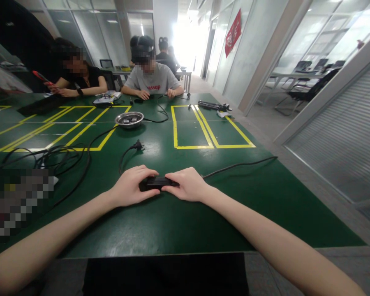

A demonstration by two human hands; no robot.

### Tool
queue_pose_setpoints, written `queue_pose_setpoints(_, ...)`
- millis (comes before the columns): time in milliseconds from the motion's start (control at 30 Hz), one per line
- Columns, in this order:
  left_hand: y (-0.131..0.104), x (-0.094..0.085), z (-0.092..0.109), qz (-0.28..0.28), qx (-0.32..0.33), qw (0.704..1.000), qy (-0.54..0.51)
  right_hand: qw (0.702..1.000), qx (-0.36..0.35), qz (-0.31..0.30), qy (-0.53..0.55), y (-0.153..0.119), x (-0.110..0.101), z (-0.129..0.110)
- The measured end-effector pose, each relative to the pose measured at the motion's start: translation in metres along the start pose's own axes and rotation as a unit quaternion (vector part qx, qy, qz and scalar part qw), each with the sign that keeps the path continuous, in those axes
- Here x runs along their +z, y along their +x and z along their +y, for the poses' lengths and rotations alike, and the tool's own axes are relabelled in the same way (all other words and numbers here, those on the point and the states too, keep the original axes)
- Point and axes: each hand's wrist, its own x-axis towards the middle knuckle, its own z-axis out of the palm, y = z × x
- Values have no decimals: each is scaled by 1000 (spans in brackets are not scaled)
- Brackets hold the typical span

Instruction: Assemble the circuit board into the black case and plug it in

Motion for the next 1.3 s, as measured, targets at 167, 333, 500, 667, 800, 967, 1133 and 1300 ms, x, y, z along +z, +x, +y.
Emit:
queue_pose_setpoints(167, 0, 1, -1, 11, 2, 1000, 0, 1000, -19, 16, -8, 2, 2, 2)
queue_pose_setpoints(333, 1, 3, -4, 2, -7, 999, -50, 995, -67, -25, -68, 3, 0, -4)
queue_pose_setpoints(500, 2, 0, -8, 88, -21, 996, -23, 999, 12, 2, -30, 1, 1, 10)
queue_pose_setpoints(667, -2, -2, -10, 114, -2, 993, -25, 940, 194, 249, 127, 2, -7, 63)
queue_pose_setpoints(800, -3, 2, -10, 80, 15, 995, -51, 836, 299, 437, 146, -3, -24, 105)
queue_pose_setpoints(967, -2, 4, -9, 57, 20, 996, -63, 817, 362, 449, 10, -24, -41, 126)
queue_pose_setpoints(1133, -2, 3, -11, 56, 12, 996, -64, 821, 502, 258, -88, -38, -44, 142)
queue_pose_setpoints(1300, -3, 4, -11, 54, 10, 996, -67, 794, 558, 198, -139, -45, -43, 160)
